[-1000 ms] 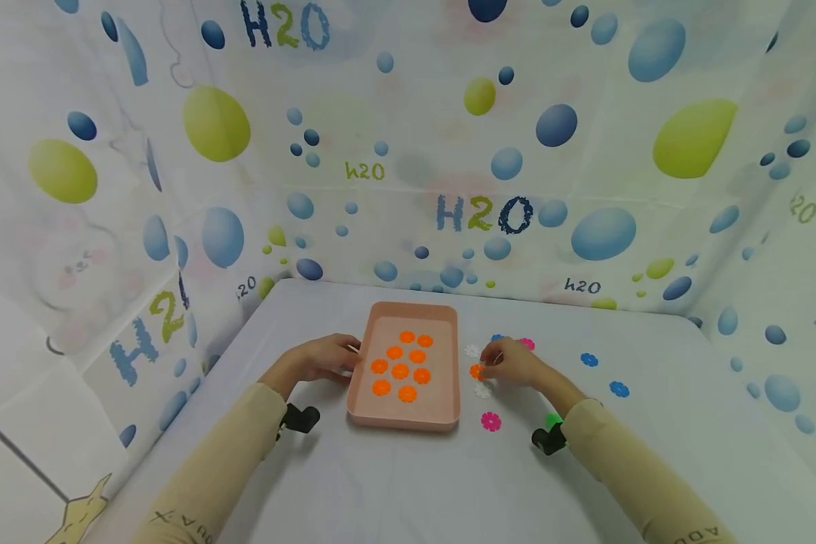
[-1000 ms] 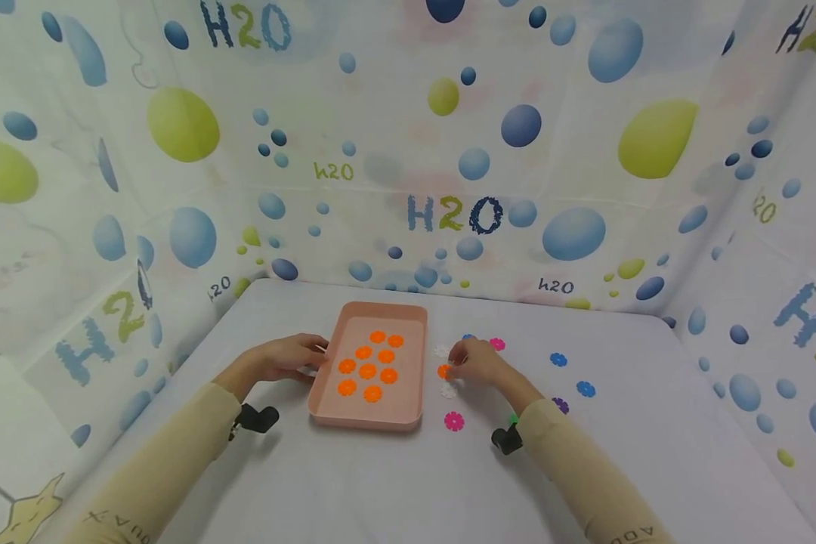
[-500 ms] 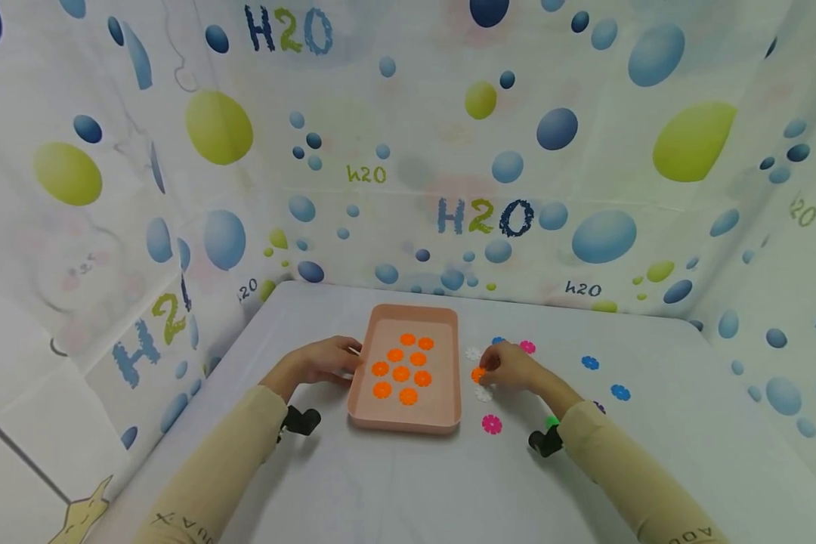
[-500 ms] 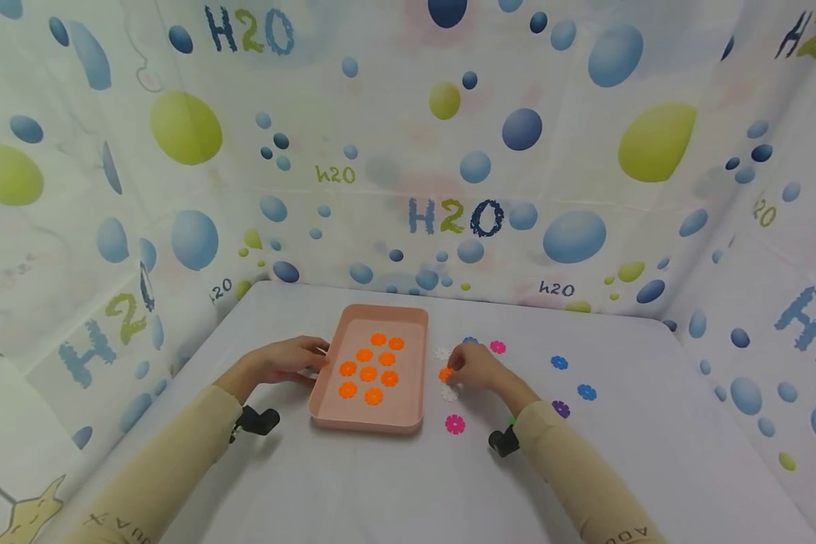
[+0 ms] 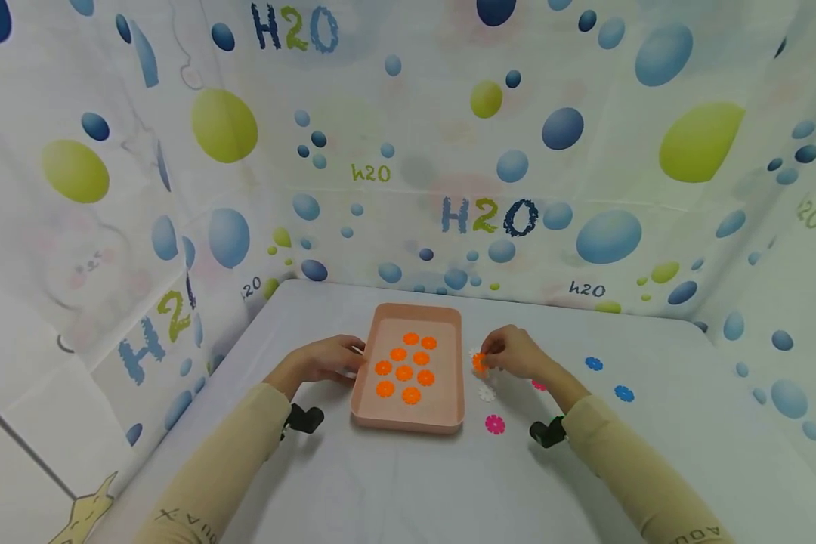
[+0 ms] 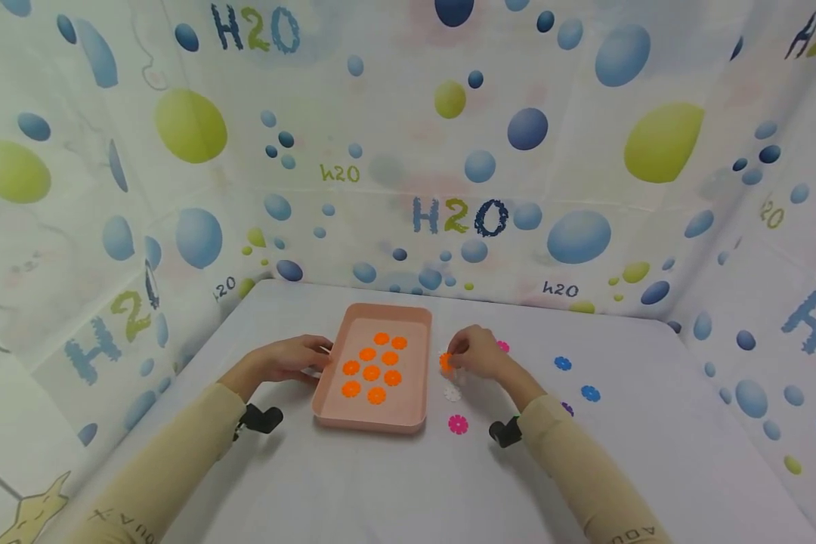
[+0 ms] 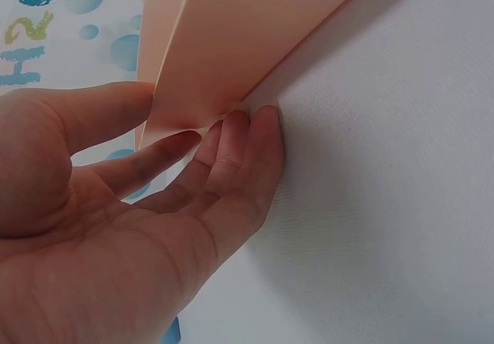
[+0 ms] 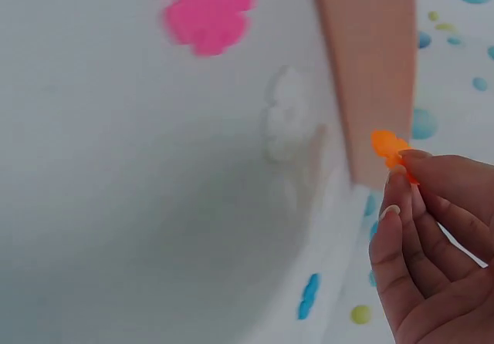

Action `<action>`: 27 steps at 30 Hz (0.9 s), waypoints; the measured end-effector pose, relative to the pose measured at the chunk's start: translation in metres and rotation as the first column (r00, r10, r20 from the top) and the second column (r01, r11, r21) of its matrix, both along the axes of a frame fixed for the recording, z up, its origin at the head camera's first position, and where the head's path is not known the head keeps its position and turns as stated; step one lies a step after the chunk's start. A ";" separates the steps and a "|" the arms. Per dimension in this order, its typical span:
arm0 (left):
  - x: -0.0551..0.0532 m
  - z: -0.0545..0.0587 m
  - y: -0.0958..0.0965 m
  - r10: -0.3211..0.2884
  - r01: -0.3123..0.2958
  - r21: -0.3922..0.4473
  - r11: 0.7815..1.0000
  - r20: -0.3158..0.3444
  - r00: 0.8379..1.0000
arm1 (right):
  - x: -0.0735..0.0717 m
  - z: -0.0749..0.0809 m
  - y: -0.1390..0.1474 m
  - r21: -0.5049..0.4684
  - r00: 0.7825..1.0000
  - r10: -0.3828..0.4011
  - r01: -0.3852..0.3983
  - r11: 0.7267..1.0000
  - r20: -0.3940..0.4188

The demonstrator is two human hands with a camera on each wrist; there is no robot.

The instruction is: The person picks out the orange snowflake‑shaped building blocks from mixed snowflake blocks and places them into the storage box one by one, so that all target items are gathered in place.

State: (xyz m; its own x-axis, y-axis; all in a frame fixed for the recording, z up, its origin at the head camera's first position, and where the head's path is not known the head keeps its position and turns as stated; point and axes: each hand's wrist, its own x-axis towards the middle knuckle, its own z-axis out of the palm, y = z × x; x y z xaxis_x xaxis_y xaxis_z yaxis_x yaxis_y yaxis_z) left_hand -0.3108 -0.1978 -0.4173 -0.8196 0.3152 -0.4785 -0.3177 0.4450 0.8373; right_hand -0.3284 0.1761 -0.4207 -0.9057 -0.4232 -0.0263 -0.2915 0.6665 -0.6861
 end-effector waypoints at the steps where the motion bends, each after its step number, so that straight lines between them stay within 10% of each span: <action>1: 0.000 0.000 0.000 0.000 0.000 0.003 1.000 0.000 1.000 | -0.001 0.003 -0.002 -0.015 1.000 0.004 -0.004 1.000 -0.008; 17: -0.001 -0.005 -0.002 0.008 -0.007 0.007 1.000 -0.007 1.000 | -0.016 0.036 -0.090 -0.131 0.996 0.083 -0.078 0.988 0.035; 27: -0.002 -0.005 -0.004 -0.008 0.008 0.005 1.000 0.002 1.000 | -0.038 0.024 -0.147 -0.034 0.995 0.070 -0.068 0.997 0.070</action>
State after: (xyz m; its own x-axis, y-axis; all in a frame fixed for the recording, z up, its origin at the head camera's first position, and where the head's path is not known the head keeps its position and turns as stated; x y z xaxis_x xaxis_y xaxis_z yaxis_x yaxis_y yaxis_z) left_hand -0.3131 -0.2020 -0.4224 -0.8163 0.3240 -0.4782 -0.3158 0.4428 0.8391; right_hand -0.3667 0.0290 -0.3963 -0.8704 -0.4866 -0.0757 -0.2857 0.6241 -0.7273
